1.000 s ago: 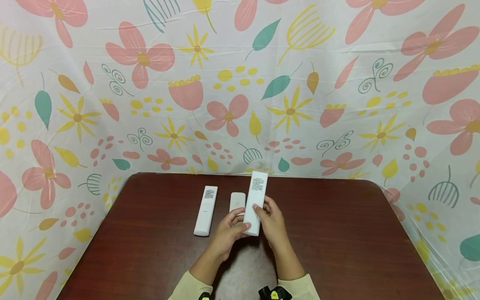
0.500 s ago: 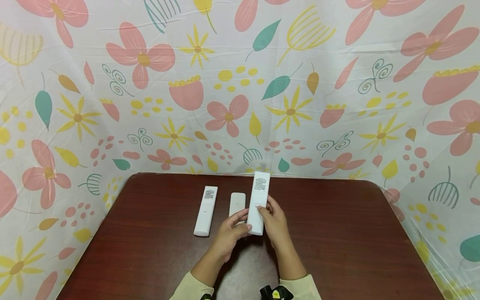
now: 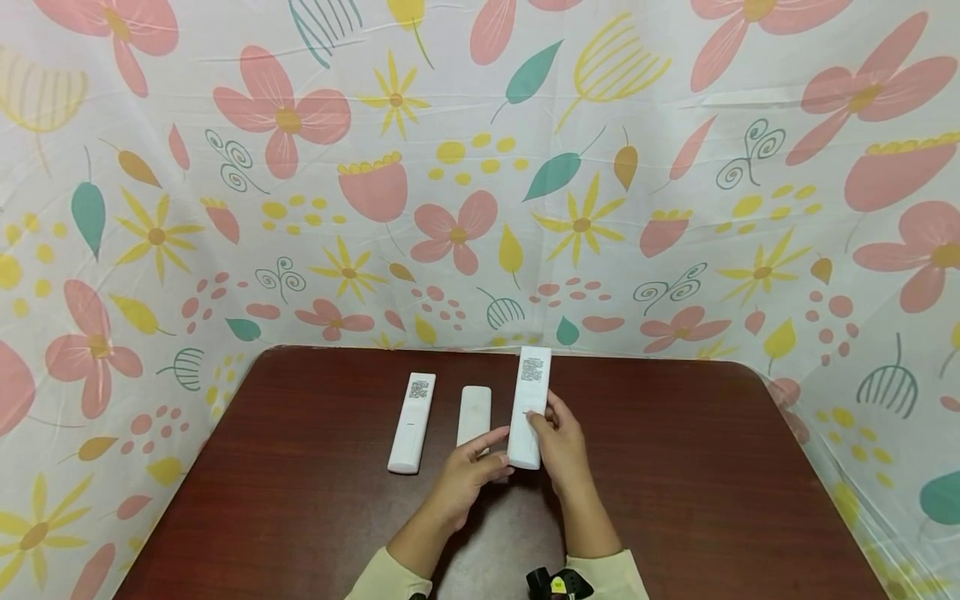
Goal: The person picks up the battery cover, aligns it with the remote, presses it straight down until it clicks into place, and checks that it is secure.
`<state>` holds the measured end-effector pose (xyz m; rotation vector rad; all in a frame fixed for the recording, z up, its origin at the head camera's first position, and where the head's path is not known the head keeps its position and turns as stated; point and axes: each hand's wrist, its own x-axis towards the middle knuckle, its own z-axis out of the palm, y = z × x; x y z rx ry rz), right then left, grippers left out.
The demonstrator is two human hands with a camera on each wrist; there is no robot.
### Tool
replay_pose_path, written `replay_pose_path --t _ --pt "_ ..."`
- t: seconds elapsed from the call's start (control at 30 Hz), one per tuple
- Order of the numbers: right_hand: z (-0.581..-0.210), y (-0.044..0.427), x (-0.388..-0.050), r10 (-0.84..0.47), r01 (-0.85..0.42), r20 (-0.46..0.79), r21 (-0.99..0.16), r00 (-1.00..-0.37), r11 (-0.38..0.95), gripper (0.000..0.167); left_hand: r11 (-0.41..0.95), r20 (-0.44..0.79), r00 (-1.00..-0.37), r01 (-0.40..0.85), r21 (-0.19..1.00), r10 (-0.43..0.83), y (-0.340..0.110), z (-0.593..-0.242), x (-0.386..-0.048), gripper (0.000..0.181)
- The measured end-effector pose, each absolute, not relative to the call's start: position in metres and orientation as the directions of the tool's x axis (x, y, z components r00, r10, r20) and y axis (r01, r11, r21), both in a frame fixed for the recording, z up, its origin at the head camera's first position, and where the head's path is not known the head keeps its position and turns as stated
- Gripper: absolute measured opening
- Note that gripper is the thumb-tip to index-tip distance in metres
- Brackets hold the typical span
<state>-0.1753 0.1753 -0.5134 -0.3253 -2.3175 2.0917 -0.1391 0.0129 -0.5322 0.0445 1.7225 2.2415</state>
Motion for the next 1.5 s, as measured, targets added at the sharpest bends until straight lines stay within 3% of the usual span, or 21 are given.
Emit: replay_pose_path --t 1.5 --pt "-0.545 0.2 -0.184 0.143 0.26 -0.227 -0.918 -0.963 0.299 0.055 -0.139 -0.194 -0.898 -0.267 0.954 0.395 0.026 -0.554 -0.133 0.055"
